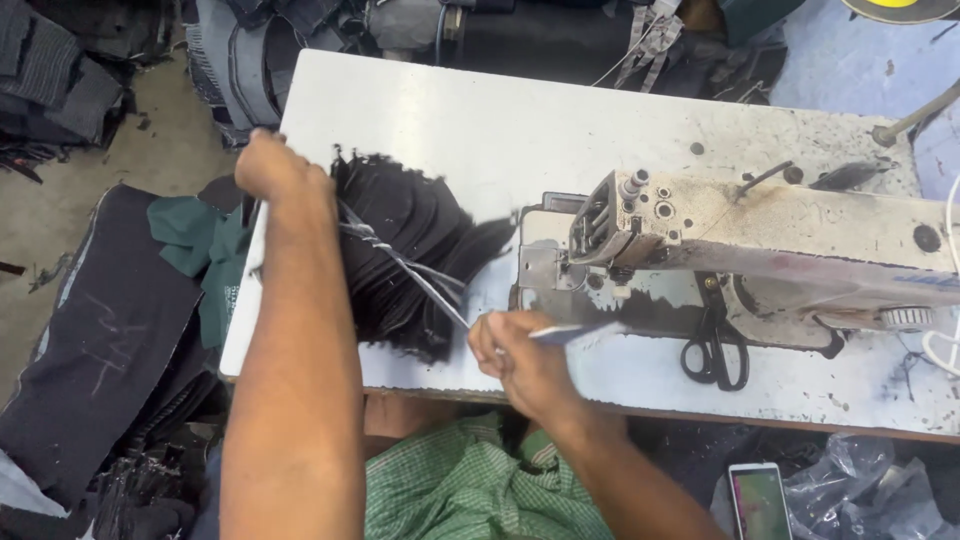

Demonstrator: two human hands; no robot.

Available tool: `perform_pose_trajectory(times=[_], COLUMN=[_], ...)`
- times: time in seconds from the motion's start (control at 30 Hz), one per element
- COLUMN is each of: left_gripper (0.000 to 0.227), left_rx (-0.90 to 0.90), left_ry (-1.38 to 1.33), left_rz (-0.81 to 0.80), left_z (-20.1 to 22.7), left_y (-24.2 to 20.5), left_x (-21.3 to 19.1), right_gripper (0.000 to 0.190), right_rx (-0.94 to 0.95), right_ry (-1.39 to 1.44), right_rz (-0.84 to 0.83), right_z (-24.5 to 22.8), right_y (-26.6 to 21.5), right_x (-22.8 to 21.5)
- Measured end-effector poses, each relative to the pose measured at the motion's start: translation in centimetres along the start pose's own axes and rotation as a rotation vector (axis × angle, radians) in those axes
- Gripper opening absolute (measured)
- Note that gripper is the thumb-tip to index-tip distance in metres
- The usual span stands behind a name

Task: Bundling cut fabric shoe upper components together using a strip of scrap material.

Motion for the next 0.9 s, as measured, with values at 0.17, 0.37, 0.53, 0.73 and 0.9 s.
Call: perform_pose_trajectory(times=[0.17,0.37,0.53,0.73,0.9], left_gripper=[0.029,0.038,0.039,0.035,0.032], left_rx=[0.297,0.845,1.021,1.097,1.054], left_ry=[0.109,0.514,0.644,0.692,0.734], left_rz=[-0.199,-0.103,-0.056,-0.025,-0.080], left_z=[2.8,4.8,3.7,3.0,2.5], left_y=[-6.2,-11.3,-10.3,-9.6,-8.3], left_x=[3.2,4.2,3.5,3.5,3.6], right_gripper=[0.045,0.047,0.044,0.043,0.041], right_rx=[-0.037,-0.284,-0.204,-0.238,-0.243], right_ry=[-0.274,-0.491,-0.463,-0.405,-0.361], right_rz=[-0.080,-0.139,-0.047,-0.041,-0.058], right_z=[-0.1,-2.2,-1.0,-0.4,0.0], right_y=[-1.0,-2.9,-3.5,-4.6,-5.0], right_x=[2.3,6.0,4.1,2.5,2.2])
Point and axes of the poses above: each hand's wrist, its own y-axis towards the middle knuckle, its own x-axis out of the palm, z = x × y, the point moved 8 cm from there along y, towards the middle knuckle, and after that the axes turned 5 degrees about z, right-handed, at the moved point
